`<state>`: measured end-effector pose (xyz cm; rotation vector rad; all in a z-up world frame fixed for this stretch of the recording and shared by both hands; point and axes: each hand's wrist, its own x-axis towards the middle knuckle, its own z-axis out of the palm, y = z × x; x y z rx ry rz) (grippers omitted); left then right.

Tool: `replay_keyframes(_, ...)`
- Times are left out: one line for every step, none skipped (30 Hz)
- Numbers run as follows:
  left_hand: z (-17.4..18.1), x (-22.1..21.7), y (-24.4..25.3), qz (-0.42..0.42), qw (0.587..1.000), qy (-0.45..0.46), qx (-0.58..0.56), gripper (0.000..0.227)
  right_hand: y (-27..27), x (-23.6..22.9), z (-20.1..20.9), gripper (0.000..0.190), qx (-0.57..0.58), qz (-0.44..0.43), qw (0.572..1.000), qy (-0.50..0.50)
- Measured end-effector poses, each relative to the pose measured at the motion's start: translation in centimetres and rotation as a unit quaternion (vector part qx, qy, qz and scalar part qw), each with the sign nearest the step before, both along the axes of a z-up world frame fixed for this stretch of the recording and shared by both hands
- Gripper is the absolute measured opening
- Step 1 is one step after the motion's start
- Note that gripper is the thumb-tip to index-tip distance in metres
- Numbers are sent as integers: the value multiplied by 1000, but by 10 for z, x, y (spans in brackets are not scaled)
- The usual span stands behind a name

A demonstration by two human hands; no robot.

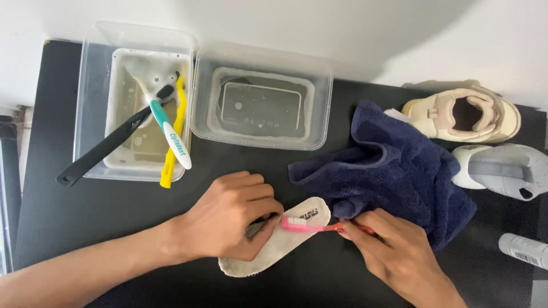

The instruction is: The person is cleaning a shoe insole by scrubbing it with a toothbrush dipped in soapy water and then wiping it with a towel.

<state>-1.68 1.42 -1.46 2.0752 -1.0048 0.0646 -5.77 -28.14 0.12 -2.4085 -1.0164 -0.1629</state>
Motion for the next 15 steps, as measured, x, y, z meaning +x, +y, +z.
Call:
replay_keyframes(0,-1,0,0,1000,2,0,12,1,-1,2,37,0,0,1000,2)
replay_keyframes(-1,-1,1,-3,1000,4,2,12,3,-1,3,24,-39,3,999,-20)
replay_keyframes(-1,0,1,-6,1000,6,3,14,4,-1,5,14,-78,5,996,-41)
replay_keyframes(-2,0,1,-6,1000,3,3,14,4,-2,5,14,-78,6,996,-44)
replay_keyframes(-3,0,1,-14,1000,2,-3,13,4,-4,5,14,-99,9,993,-71)
replay_keyframes(-5,-2,2,-22,1000,4,-8,13,4,-7,5,15,-118,12,988,-94)
replay_keyframes(-4,0,2,-22,1000,5,-7,13,6,-7,5,15,-117,12,989,-94)
replay_keyframes(-4,0,1,-25,1000,11,-12,14,8,-9,6,15,-113,6,988,-104)
replay_keyframes(-4,1,1,-29,999,16,-18,15,9,-11,7,14,-110,-1,987,-115)
replay_keyframes(-5,0,0,-32,999,18,-18,15,9,-11,7,14,-111,-4,987,-112)
replay_keyframes(-5,-1,-1,-28,999,23,-15,14,8,-12,8,14,-99,-2,988,-116)
replay_keyframes(-5,0,0,-21,999,23,-10,15,8,-9,8,13,-85,2,989,-125)
replay_keyframes(-4,0,0,-22,1000,21,-8,15,7,-8,10,13,-84,2,988,-127)
replay_keyframes(-4,-1,0,-17,999,24,-11,15,5,-6,12,16,-72,1,989,-131)
replay_keyframes(-3,-1,0,-12,999,28,-13,15,3,-5,15,20,-60,0,989,-135)
